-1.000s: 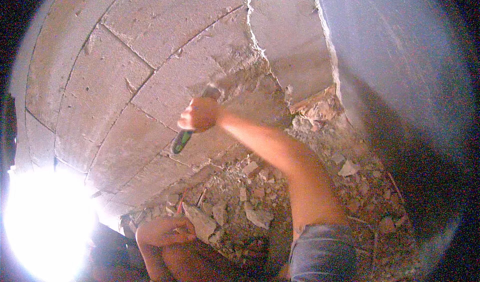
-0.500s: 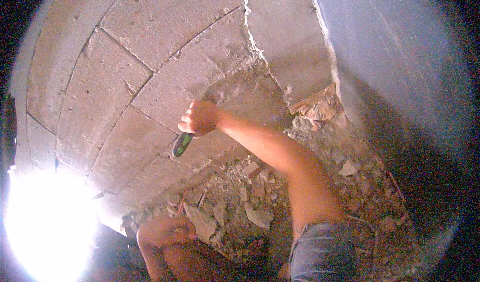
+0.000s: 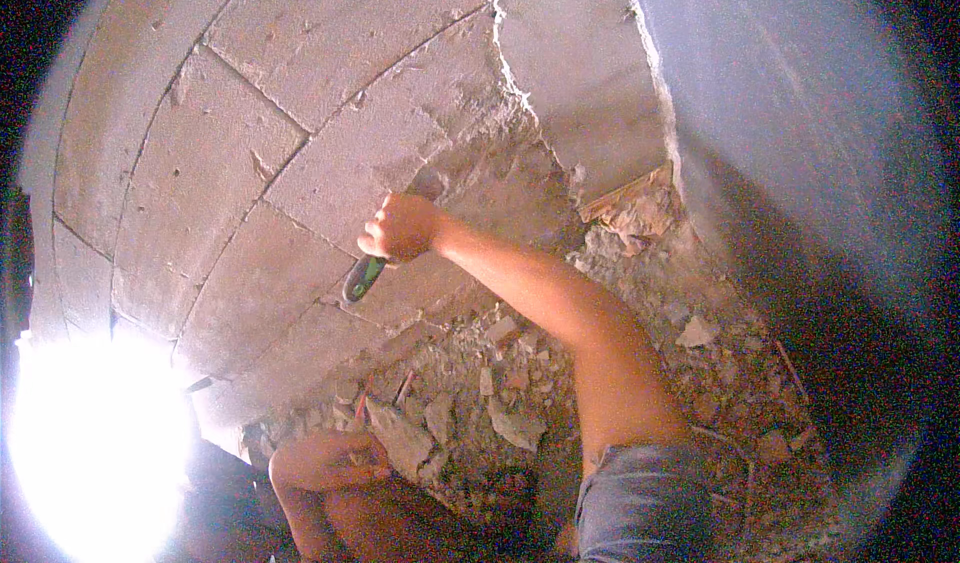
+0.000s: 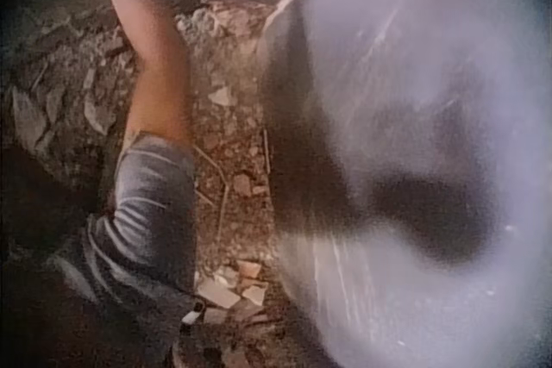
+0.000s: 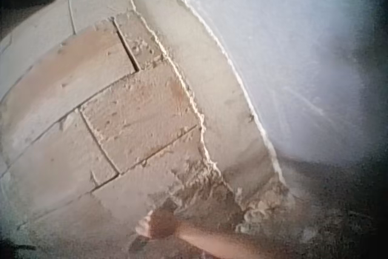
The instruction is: The person scrapes a concrete block wall using a putty knife and a chisel to remove debris.
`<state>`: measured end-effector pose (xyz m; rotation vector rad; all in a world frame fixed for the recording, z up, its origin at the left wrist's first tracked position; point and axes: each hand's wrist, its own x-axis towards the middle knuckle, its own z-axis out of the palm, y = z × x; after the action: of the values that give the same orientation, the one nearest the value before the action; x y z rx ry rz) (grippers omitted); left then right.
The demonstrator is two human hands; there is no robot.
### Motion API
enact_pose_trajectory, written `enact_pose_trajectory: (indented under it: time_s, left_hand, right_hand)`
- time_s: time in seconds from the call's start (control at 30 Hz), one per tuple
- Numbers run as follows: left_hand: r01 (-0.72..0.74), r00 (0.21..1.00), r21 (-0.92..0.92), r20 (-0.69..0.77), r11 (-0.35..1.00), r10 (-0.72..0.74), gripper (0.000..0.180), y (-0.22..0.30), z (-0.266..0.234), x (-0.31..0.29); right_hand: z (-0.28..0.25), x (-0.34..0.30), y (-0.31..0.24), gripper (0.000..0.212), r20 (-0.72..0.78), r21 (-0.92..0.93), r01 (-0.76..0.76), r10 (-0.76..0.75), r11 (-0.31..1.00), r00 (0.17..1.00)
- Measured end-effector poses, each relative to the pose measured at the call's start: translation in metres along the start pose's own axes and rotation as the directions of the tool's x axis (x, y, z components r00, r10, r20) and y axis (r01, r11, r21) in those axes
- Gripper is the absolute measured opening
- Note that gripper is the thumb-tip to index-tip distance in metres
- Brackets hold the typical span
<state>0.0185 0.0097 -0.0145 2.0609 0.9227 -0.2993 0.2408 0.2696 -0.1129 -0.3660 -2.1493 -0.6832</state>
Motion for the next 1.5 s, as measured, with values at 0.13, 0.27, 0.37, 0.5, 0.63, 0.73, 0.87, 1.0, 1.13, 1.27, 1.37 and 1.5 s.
enact_pose_trajectory:
  time_s: [0.13, 0.27, 0.37, 0.5, 0.63, 0.73, 0.87, 1.0, 1.13, 1.27, 1.37, 1.5]
  left_hand:
    - [-0.036, 0.999, 0.035, 0.02, 0.999, 0.035, 0.021, -0.008, 0.0, 0.0]
    - [-0.014, 1.0, -0.019, 0.0, 1.0, 0.014, 0.023, -0.013, 0.0, 0.003]
    - [0.001, 0.999, 0.034, -0.045, 0.999, 0.0, 0.025, -0.02, 0.001, -0.006]
    - [0.054, 0.998, -0.002, 0.017, 0.999, -0.054, 0.025, -0.008, -0.002, -0.004]
    - [0.055, 0.998, 0.027, 0.013, 0.998, -0.055, 0.025, -0.018, 0.0, -0.006]
    - [0.028, 1.0, 0.027, 0.004, 0.999, -0.028, 0.026, -0.021, 0.001, -0.005]
    - [0.03, 0.999, 0.075, -0.019, 0.997, -0.029, 0.026, -0.02, -0.002, -0.006]
    - [0.001, 1.0, 0.005, 0.01, 1.0, -0.001, 0.024, -0.007, -0.005, -0.003]
    - [0.178, 0.972, 0.032, 0.148, 0.984, -0.181, 0.026, -0.003, -0.01, -0.001]
    - [0.085, 0.988, -0.01, 0.128, 0.996, -0.083, 0.025, -0.003, -0.006, 0.002]
    - [0.057, 0.989, 0.049, 0.134, 0.997, -0.063, 0.024, -0.002, -0.006, 0.002]
    - [0.067, 0.986, 0.029, 0.152, 0.997, -0.071, 0.024, -0.003, -0.008, 0.003]
  right_hand:
    - [-0.005, 0.034, -0.038, 0.018, -0.105, 0.053, 0.131, -0.125, 0.99, 0.987]
    - [0.013, 0.027, -0.024, 0.016, -0.248, 0.072, 0.146, -0.124, 0.987, 0.961]
    - [0.002, 0.003, 0.0, 0.016, -0.008, -0.024, 0.006, -0.007, 1.0, 1.0]
    - [0.007, 0.001, -0.011, 0.015, 0.016, 0.046, 0.032, -0.033, 0.998, 0.999]
    - [-0.004, 0.028, -0.043, 0.016, -0.087, 0.064, 0.159, -0.153, 0.985, 0.984]
    - [-0.004, 0.013, -0.017, 0.018, -0.116, 0.051, 0.114, -0.108, 0.992, 0.987]
    - [-0.019, -0.038, 0.032, 0.027, -0.125, -0.011, -0.082, 0.08, 0.997, 0.989]
    - [-0.03, -0.02, 0.021, 0.023, -0.344, 0.114, -0.211, 0.238, 0.971, 0.908]
    - [-0.077, 0.041, 0.03, 0.023, -0.542, 0.68, -0.327, 0.75, 0.656, 0.379]
    - [-0.14, 0.06, 0.04, 0.03, -0.443, 0.843, -0.182, 0.846, 0.506, 0.298]
    - [-0.143, 0.063, 0.037, 0.032, -0.471, 0.813, -0.198, 0.818, 0.548, 0.329]
    - [-0.117, 0.049, 0.046, 0.028, -0.579, 0.708, -0.222, 0.731, 0.67, 0.361]
